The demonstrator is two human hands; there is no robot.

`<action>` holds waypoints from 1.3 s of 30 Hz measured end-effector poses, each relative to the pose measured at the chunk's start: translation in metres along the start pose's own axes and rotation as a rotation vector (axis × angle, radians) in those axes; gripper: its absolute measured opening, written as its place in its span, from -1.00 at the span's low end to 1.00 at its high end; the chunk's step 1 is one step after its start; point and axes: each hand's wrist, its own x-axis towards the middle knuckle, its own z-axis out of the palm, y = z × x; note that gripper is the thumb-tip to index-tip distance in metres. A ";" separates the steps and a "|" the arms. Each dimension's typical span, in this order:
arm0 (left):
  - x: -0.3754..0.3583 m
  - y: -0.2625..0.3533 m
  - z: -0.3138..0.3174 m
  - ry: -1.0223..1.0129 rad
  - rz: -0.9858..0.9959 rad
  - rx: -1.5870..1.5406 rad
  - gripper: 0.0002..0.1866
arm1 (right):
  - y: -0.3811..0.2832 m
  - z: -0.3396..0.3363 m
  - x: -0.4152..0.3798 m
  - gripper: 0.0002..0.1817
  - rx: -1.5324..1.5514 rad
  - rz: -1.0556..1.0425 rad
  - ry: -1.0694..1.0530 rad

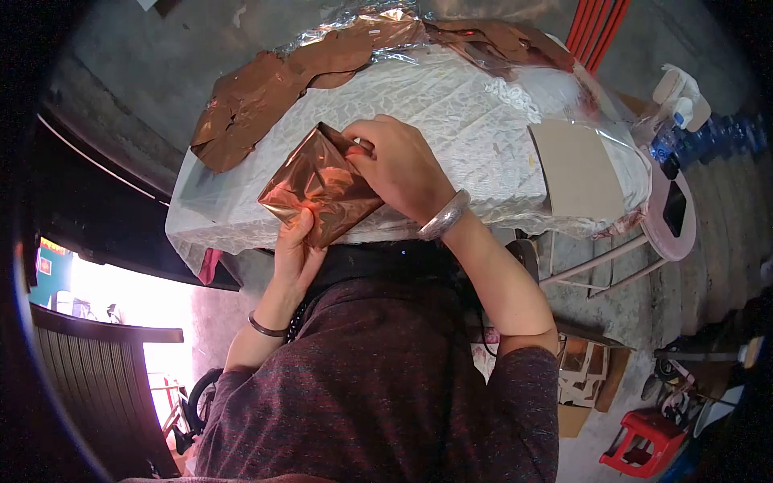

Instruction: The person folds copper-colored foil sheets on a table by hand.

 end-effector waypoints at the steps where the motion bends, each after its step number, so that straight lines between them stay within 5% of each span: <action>1: -0.001 0.000 0.003 0.002 0.002 -0.001 -0.81 | -0.001 0.001 -0.001 -0.82 0.001 -0.002 -0.003; 3: -0.003 0.002 0.010 0.061 -0.002 -0.005 -0.81 | -0.003 0.003 -0.002 -0.93 0.345 0.228 0.017; 6: -0.001 0.000 0.009 0.080 -0.003 -0.001 -0.78 | 0.005 0.007 0.000 -0.89 0.413 0.300 -0.034; 16: -0.004 0.000 0.002 0.017 0.024 -0.002 -0.77 | 0.001 0.004 0.002 -0.96 0.463 0.339 -0.155; 24: -0.009 0.006 0.019 0.055 0.009 0.002 -0.80 | 0.009 0.008 0.003 -0.88 0.796 0.412 -0.262; 39: -0.007 -0.007 0.025 0.272 -0.154 0.023 -0.82 | 0.053 0.022 0.003 -0.87 0.659 0.523 -0.328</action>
